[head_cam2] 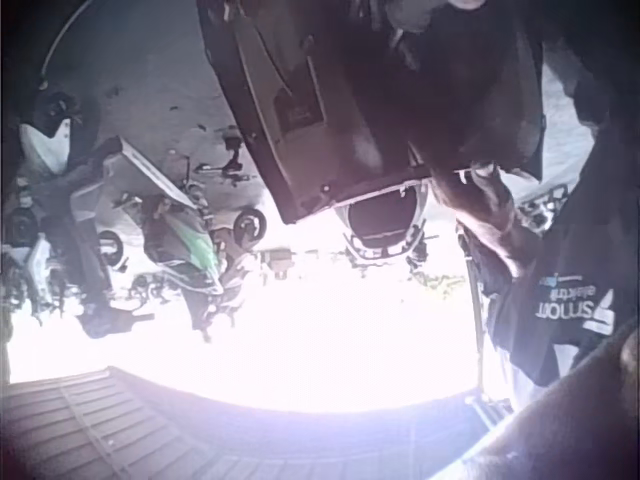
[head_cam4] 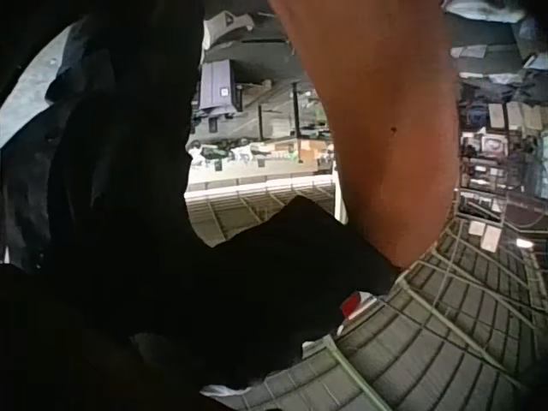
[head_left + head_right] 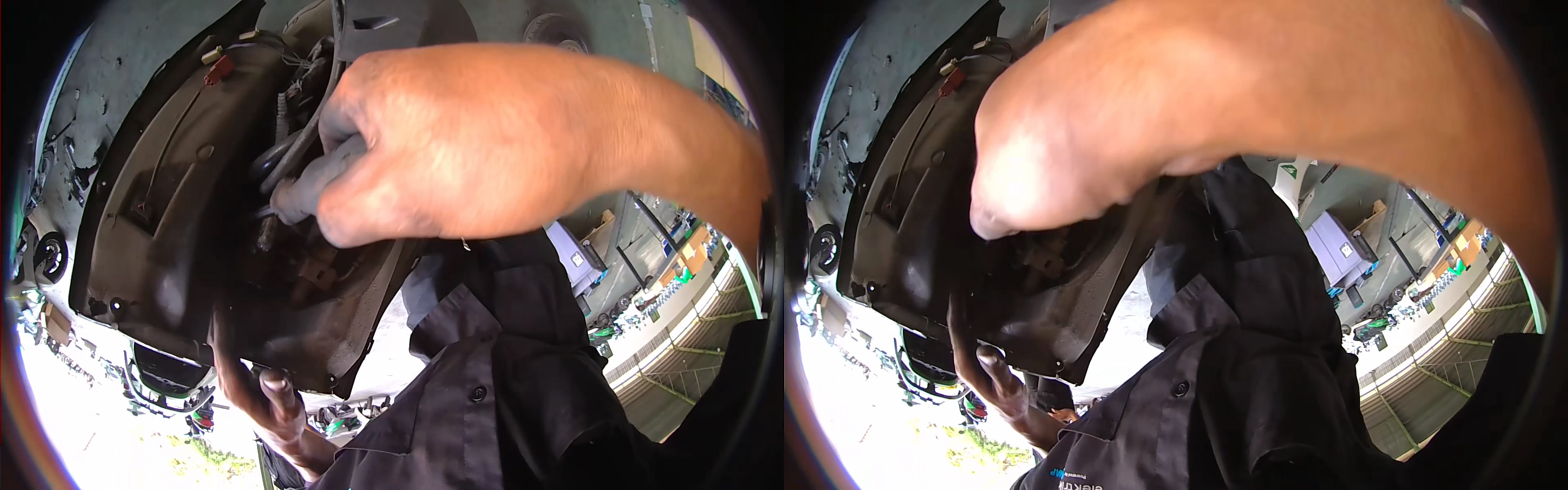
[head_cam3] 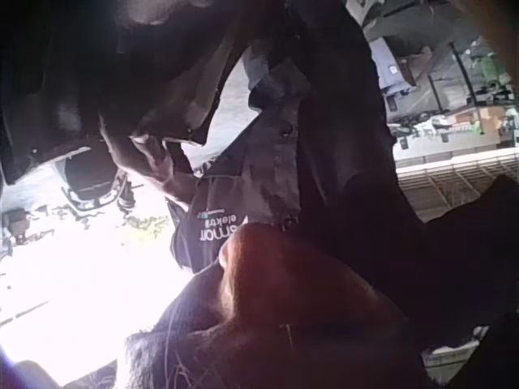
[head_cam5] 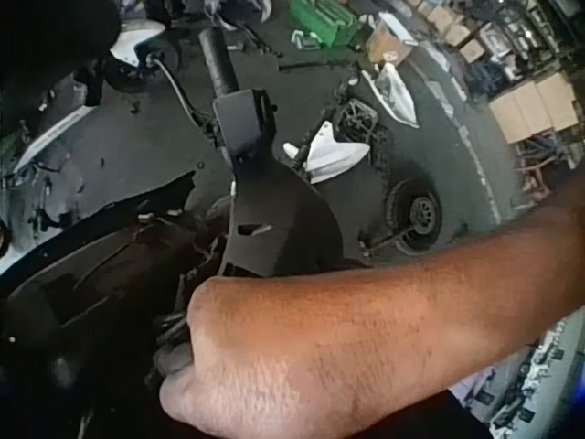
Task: The person disassembles motorcycle front fork components by using a screwdriver and a hammer to loosen internal parts, then manually pulls the fork tubes apart and organizes the components in a metal tray.
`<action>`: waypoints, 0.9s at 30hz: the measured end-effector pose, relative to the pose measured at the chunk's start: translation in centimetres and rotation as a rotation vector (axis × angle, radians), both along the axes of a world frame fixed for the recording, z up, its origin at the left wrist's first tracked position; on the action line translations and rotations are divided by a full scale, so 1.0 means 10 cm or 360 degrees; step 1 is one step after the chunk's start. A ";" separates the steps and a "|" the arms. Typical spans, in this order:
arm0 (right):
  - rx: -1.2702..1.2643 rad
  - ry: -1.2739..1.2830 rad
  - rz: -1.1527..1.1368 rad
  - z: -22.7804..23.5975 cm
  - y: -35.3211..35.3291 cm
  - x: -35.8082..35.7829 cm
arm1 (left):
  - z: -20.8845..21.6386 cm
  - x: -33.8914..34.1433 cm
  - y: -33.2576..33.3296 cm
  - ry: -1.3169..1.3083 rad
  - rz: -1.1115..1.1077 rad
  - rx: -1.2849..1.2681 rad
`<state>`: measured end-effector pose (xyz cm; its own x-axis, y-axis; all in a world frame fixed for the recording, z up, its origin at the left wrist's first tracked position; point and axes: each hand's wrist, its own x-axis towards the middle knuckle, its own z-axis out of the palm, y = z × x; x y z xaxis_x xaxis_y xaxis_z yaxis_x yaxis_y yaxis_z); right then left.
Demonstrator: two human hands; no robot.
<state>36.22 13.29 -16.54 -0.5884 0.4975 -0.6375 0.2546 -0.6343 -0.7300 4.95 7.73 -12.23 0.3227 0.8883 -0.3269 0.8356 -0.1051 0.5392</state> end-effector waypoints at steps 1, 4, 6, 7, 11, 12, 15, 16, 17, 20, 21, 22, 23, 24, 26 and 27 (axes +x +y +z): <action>-0.0015 -0.0009 -0.0018 0.07 0.00 0.02 | 0.03 -0.01 0.05 0.0013 -0.0034 -0.0235; -0.0049 -0.0018 -0.0038 0.14 -0.01 0.03 | 0.06 -0.05 0.11 0.0068 -0.0008 -0.0569; -0.0027 -0.0039 -0.0036 0.11 -0.02 0.03 | 0.01 -0.16 0.11 0.0076 0.0298 -0.0495; 0.0050 -0.0101 -0.0011 0.07 -0.02 0.05 | -0.01 -0.19 0.15 0.0030 0.0418 -0.0572; -0.0331 0.0000 -0.0139 -0.04 0.01 0.03 | -0.02 -0.29 0.26 0.0103 0.0587 -0.0673; -0.0335 -0.0026 -0.0145 -0.01 -0.02 0.07 | -0.04 -0.18 0.27 0.0079 0.0578 -0.0684; -0.0452 -0.0019 -0.0067 -0.02 0.02 0.15 | -0.03 -0.04 0.30 0.0310 0.0616 -0.0588; -0.0458 -0.0014 0.0015 -0.04 0.06 0.18 | -0.03 -0.04 0.32 0.0342 0.0534 -0.0635; -0.0459 -0.0005 0.0100 -0.06 0.10 0.22 | -0.02 -0.04 0.33 0.0376 0.0456 -0.0676; -0.0576 0.0159 0.0072 -0.17 0.11 0.30 | -0.12 -0.24 0.18 0.0311 0.0565 -0.0563; -0.0570 0.0152 0.0063 -0.14 0.11 0.31 | -0.12 -0.29 0.21 0.0425 0.0407 -0.0608; -0.0558 0.0084 0.0066 -0.11 0.10 0.32 | -0.13 -0.28 0.21 0.0418 0.0396 -0.0602; -0.0550 0.0023 0.0074 -0.11 0.09 0.31 | -0.15 -0.27 0.20 0.0387 0.0414 -0.0603; -0.0550 0.0025 0.0066 -0.12 0.10 0.33 | -0.15 -0.28 0.19 0.0415 0.0439 -0.0629; -0.0508 0.0116 0.0093 -0.13 0.10 0.39 | -0.17 -0.24 0.17 0.0443 0.0451 -0.0656; -0.0511 0.0114 0.0081 -0.13 0.09 0.42 | -0.21 -0.18 0.15 0.0488 0.0440 -0.0492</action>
